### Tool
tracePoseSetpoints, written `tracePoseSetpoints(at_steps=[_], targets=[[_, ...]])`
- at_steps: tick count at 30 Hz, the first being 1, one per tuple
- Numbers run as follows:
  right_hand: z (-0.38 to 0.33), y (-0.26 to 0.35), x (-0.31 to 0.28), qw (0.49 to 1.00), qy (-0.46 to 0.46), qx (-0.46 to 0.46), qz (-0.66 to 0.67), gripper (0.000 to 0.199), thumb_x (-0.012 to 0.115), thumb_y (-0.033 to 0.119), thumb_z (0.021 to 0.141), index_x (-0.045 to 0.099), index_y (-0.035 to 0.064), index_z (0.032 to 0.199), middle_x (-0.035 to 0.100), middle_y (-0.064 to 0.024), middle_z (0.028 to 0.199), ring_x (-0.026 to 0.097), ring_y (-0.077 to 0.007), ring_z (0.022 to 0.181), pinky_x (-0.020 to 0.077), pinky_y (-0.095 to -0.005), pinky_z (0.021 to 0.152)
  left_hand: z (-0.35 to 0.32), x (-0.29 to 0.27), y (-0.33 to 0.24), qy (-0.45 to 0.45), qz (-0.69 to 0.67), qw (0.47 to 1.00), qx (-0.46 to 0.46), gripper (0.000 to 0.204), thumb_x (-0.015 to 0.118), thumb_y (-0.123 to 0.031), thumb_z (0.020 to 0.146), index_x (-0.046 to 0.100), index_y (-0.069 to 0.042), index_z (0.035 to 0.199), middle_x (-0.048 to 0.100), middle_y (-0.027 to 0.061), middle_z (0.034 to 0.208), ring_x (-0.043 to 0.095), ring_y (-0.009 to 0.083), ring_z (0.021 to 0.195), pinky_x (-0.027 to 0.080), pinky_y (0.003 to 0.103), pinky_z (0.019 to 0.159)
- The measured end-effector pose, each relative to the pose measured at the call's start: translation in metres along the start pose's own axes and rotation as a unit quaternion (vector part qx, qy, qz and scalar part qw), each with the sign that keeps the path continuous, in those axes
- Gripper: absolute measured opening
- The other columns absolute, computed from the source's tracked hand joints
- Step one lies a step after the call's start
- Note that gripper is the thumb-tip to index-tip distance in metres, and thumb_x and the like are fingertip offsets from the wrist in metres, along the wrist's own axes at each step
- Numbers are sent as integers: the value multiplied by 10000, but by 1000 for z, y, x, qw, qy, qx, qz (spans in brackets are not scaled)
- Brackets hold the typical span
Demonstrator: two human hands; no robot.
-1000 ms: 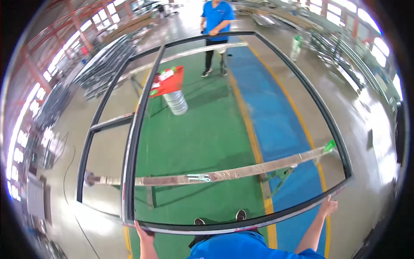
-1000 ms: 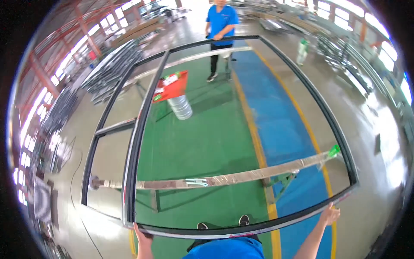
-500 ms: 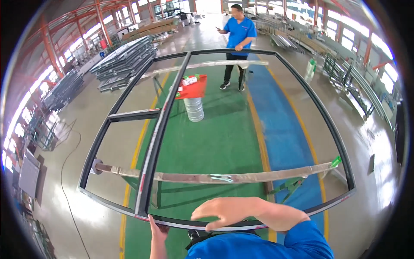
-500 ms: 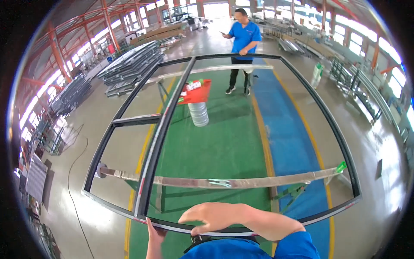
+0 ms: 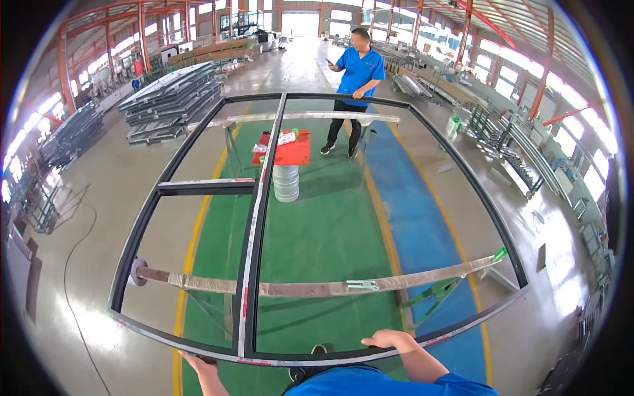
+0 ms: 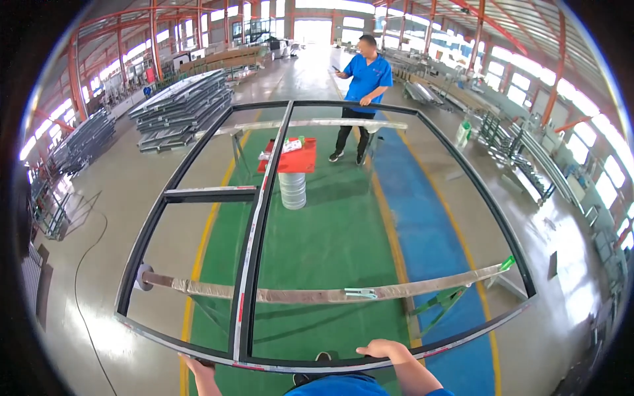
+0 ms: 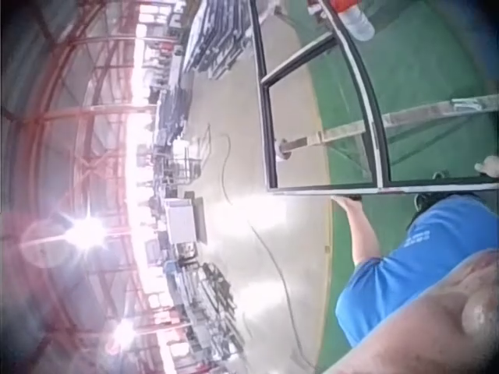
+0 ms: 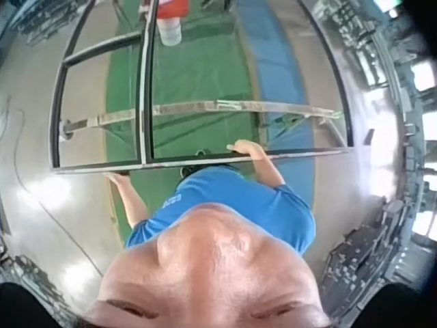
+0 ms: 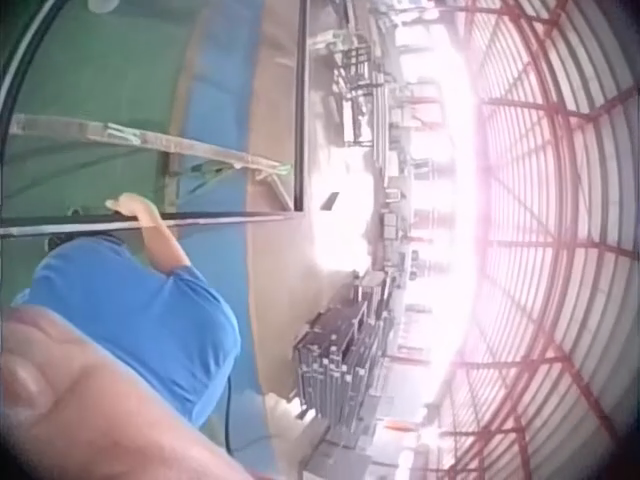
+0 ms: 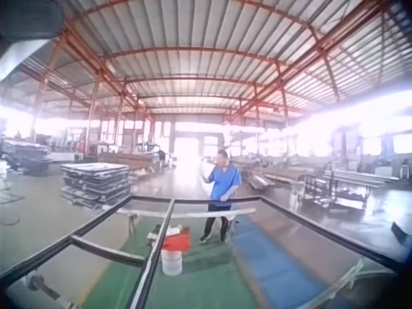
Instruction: Applying white protective tape to the edges of a large metal frame in a fabrication floor.
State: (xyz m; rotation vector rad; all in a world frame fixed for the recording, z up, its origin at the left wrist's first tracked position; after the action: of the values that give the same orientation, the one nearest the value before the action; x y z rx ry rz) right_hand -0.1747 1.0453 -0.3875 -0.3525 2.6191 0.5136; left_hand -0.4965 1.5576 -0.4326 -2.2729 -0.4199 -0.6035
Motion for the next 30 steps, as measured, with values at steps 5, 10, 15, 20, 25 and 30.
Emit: tracePoseSetpoints(at_steps=[5,10,15,20,25,30], targets=[[31,1,23,999,42,-12,-23,767,350,722,918,695,73,1139,634,-180,1249,552,-384,1192,406,-428,1026,35,0,-2,114,-15,986,116,840,192,-735,936,336,-111,1480,376,95,1495,413,314,1313,353,438,1103],[32,19,26,995,95,-1,-27,795,335,701,926,679,12,1123,645,-210,1207,577,-375,1147,419,-437,1002,81,-71,-17,93,25,986,138,906,534,-557,913,131,-30,1529,390,129,1474,419,291,1306,377,403,1084],[41,7,54,999,40,7,0,635,423,574,931,672,24,1130,667,-207,1149,610,-347,1053,449,-419,954,113,-68,-32,96,19,986,138,889,490,-591,911,153,-43,1525,388,132,1474,423,299,1299,381,418,1079],[-12,39,14,999,15,25,-19,599,407,535,921,712,20,948,694,-210,903,644,-349,801,486,-489,756,145,-78,-85,117,88,986,80,876,434,-633,909,181,-58,1519,385,135,1473,427,308,1291,386,437,1074],[-49,81,-49,997,-56,-10,-53,560,451,482,955,699,-21,943,671,-262,955,624,-450,877,486,-518,803,338,18,-296,170,184,968,9,871,378,-675,907,208,-74,1514,382,137,1473,432,317,1283,392,457,1069],[-47,92,-51,994,-97,6,-42,543,471,462,952,696,-30,992,676,-244,1007,622,-440,938,482,-505,840,404,142,-318,205,189,960,-13,876,323,-718,905,236,-89,1508,379,140,1472,436,327,1275,397,476,1064]])
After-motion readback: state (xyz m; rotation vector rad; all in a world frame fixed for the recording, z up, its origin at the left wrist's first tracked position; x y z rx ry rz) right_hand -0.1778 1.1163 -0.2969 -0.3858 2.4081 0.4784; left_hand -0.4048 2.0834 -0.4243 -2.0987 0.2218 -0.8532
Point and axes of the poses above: each hand's wrist, its own z-axis towards the middle knuckle, its own x-axis out of the palm, y = z × x, the point moved 2 cm from there along z, towards the middle knuckle
